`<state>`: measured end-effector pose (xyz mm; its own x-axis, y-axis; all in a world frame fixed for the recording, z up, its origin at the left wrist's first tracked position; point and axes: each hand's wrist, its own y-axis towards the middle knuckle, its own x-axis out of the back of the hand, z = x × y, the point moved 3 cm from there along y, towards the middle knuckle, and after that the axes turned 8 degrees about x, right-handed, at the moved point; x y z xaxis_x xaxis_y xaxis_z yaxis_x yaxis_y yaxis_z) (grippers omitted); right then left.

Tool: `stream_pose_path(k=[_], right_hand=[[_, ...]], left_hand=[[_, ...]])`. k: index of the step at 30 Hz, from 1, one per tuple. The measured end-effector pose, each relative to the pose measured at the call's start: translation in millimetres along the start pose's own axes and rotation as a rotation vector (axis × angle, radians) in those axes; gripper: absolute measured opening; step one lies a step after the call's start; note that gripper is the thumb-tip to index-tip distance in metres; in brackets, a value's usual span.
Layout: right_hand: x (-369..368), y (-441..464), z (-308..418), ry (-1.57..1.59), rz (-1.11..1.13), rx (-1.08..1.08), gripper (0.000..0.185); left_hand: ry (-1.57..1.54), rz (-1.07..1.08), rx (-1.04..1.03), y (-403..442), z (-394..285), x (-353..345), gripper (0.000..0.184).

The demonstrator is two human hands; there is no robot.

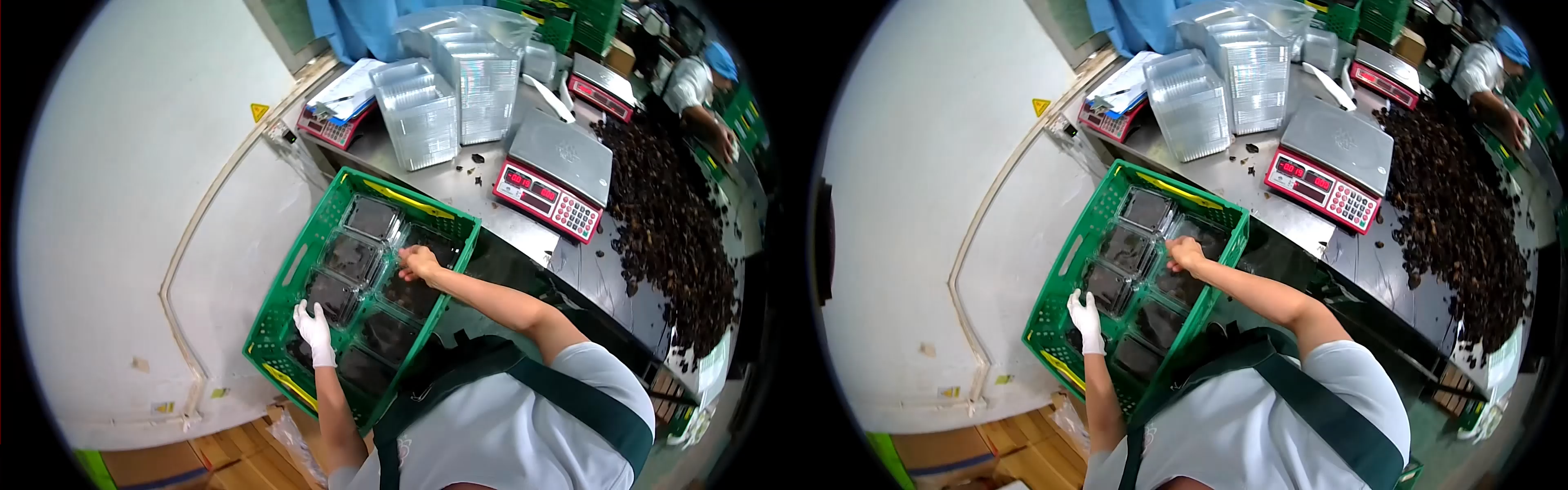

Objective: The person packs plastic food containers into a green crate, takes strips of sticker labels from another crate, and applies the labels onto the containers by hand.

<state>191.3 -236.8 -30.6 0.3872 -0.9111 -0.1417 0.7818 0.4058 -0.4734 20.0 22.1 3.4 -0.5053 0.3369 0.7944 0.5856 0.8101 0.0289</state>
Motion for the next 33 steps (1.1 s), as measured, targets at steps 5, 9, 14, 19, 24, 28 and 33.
stream_pose_path(k=[5, 9, 14, 19, 24, 28, 33], right_hand=[[-15.3, 77.8, -35.0, -0.183, -0.391, -0.207, 0.064], [-62.9, 79.1, -21.6, -0.226, -0.651, -0.137, 0.084], [-86.3, 78.4, -23.5, -0.245, -0.639, -0.198, 0.068], [-93.8, 82.9, -29.0, -0.185, -0.841, -0.114, 0.057], [-90.8, 92.2, -40.2, -0.103, -0.956, 0.101, 0.046], [-87.6, 86.7, -29.4, -0.071, -0.918, 0.123, 0.048], [-73.8, 67.6, -15.9, -0.049, -0.929, 0.195, 0.045]], left_hand=[[0.204, -0.018, 0.212, 45.7, -8.4, -27.3, 0.054], [0.244, -0.077, 0.334, 52.4, 7.3, -42.0, 0.065], [0.062, -0.106, 0.382, 47.6, 40.0, -58.4, 0.084], [-0.401, -0.099, 0.736, 43.0, 53.2, -57.4, 0.080], [-0.937, 0.278, 1.101, 38.7, 83.9, -51.7, 0.047], [-1.096, 0.593, 0.971, 26.6, 74.5, -35.2, 0.044], [-1.101, 0.632, 0.875, 13.2, 83.8, -18.4, 0.054]])
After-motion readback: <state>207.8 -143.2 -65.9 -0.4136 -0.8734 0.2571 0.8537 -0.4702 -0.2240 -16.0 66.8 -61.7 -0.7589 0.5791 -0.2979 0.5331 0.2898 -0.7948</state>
